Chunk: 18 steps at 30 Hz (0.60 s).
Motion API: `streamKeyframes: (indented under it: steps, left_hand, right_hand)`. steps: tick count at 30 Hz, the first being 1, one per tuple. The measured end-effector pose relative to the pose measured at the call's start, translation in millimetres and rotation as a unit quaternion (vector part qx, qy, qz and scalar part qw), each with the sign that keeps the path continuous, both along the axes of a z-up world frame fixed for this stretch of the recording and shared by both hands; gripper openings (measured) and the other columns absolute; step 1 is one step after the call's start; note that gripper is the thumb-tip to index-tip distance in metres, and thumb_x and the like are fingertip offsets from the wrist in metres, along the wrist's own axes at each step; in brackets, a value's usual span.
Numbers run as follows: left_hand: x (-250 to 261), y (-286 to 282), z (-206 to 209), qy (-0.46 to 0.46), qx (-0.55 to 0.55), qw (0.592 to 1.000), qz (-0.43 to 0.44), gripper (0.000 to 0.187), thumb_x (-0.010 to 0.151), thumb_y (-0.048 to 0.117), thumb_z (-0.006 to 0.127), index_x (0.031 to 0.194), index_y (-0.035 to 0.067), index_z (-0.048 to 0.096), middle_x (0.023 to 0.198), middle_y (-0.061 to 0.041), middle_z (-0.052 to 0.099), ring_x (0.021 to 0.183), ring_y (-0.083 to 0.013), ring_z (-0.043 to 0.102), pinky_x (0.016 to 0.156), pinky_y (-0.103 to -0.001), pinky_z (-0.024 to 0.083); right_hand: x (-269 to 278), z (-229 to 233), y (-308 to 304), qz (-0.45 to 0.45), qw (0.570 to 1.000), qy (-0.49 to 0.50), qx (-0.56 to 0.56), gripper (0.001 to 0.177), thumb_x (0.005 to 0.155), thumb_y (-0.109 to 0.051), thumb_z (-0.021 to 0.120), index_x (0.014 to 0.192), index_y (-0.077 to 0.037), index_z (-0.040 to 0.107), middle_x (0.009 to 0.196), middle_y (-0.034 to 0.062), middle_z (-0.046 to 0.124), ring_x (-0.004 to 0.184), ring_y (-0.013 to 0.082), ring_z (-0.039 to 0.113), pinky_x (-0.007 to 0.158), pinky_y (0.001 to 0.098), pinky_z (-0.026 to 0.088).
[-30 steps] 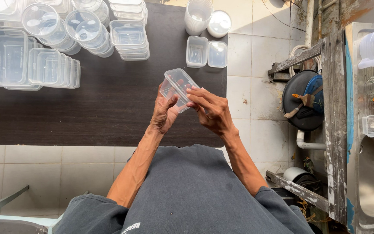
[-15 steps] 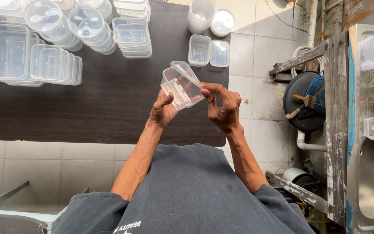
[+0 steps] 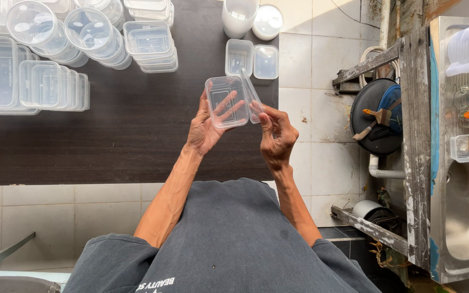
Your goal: The person repeatedly picks up small clear plastic food containers and their lids from a table, aligns them, and presses the lids onto the containers to seal them. The person handles the containers one at a time, placing each sealed unit back on the table among many others.
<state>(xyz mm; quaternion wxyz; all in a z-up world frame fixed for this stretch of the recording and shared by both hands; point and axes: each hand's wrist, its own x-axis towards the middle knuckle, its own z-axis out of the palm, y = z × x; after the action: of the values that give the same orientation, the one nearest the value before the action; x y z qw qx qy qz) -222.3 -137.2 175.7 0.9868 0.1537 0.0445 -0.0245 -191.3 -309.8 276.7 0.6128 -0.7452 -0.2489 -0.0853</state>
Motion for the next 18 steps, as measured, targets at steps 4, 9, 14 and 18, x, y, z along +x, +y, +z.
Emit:
streamKeyframes:
  steps: [4,9,14,18]
  left_hand:
    - [1,4,0,0.008,-0.025,0.999,-0.02,0.055,0.105,0.04,0.037,0.154,0.052,0.016,0.164,-0.02,0.028,0.145,-0.0453,0.037,0.111,-0.069,0.043]
    - [4,9,-2,0.012,0.024,0.999,-0.042,0.062,0.102,0.049,0.044,0.157,0.045,0.014,0.164,-0.024,0.026,0.144,-0.0504,0.036,0.109,-0.071,0.043]
    - [10,10,-7,0.017,0.04,0.998,-0.045,0.1,0.083,0.047,0.074,0.158,0.041,0.008,0.159,-0.028,0.023,0.141,-0.0546,0.038,0.105,-0.075,0.045]
    - [28,8,-8,0.058,0.103,0.992,-0.042,0.111,0.077,0.033,0.082,0.158,0.041,0.006,0.155,-0.028,0.024,0.142,-0.0549,0.039,0.104,-0.075,0.047]
  right_hand:
    - [2,0,-6,-0.021,0.994,0.086,0.071,0.022,0.109,-0.016,0.052,0.117,0.004,0.056,0.118,0.024,0.07,0.109,0.0331,0.073,0.091,0.0406,0.068]
    - [12,-32,-24,-0.091,0.939,0.244,0.223,0.024,0.105,-0.02,0.054,0.109,0.004,0.055,0.112,0.0208,0.064,0.103,0.0387,0.074,0.081,0.0483,0.069]
    - [48,-114,-52,-0.178,0.856,0.38,0.301,0.025,0.099,-0.022,0.059,0.103,0.003,0.058,0.103,0.0074,0.062,0.096,0.0281,0.071,0.077,0.0477,0.067]
    - [93,-184,-65,-0.206,0.83,0.432,0.287,0.024,0.099,-0.024,0.063,0.105,0.0,0.065,0.088,0.005,0.057,0.082,0.0163,0.063,0.067,0.0387,0.064]
